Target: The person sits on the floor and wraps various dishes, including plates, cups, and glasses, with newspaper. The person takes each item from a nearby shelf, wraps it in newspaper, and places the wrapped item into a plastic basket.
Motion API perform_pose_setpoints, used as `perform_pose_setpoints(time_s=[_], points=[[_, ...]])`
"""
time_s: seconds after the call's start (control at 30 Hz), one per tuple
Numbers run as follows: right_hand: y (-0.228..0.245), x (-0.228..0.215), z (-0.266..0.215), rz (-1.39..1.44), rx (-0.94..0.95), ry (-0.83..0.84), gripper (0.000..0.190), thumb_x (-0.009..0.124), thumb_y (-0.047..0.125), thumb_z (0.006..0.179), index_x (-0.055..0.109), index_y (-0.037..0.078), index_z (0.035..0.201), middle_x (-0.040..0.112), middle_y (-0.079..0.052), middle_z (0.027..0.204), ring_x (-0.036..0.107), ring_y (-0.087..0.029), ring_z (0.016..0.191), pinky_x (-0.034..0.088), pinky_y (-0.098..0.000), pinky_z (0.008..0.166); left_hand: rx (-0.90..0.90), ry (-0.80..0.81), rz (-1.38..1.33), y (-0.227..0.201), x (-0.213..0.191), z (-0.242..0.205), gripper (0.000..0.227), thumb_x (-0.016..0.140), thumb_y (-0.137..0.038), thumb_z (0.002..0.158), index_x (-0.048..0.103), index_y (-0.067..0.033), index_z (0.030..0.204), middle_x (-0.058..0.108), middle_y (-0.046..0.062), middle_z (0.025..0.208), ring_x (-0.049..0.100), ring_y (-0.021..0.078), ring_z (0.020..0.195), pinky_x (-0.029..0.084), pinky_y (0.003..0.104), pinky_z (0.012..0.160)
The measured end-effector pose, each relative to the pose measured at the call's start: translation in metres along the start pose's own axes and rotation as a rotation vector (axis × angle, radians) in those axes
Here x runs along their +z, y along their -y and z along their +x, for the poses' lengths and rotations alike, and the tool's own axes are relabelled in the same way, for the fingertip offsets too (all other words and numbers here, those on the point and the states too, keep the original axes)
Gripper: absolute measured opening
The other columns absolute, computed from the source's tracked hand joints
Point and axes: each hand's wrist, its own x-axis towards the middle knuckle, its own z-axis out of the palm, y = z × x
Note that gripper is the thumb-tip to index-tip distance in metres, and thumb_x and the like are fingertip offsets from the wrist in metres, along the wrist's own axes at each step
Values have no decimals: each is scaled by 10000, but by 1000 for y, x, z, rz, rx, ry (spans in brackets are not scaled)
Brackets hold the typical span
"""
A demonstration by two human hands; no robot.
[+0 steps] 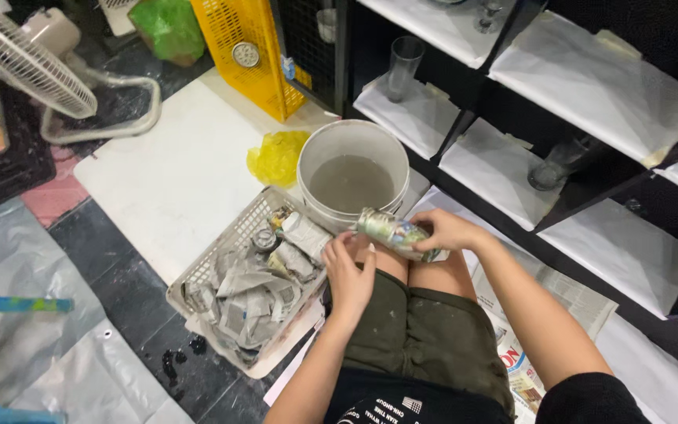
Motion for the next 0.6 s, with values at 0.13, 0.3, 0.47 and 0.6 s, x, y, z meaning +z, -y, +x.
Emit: perform_pose_setpoints(time_s=[0.13,0.3,0.47,0.6], points=[[-2,6,-1,286,2,-45,546,827,219,759,701,-41,1223,770,-129,1100,711,-184,999,556,-329,913,-214,236,-398,22,32,-10,477,634,-359,979,571,-4,1291,637,171,1212,618,268,1169,461,379,1029],[44,48,-1,543,-37,-162,554,831,193,758,686,-37,1241,759,-107,1086,695,-157,969,564,-338,869,-456,257,-795,21,34,-5,526,605,-389,1027,535,12,1361,611,143,1350,561,221,1278,412,348,1091],[98,99,30,1,-27,-394,671,886,252,704,650,47,1298,741,-132,1104,724,-214,1005,556,-333,913,-541,21,-988,52,11,18,624,685,-343,938,464,-13,1420,617,135,1348,585,219,1259,438,334,1072],[112,142,84,149,-336,-278,864,877,326,699,468,36,1402,552,-271,1331,550,-396,1258,457,-444,1050,-804,-96,-1073,126,-5,40,642,692,-376,877,476,-49,1386,641,158,1259,650,286,1121,520,445,931]])
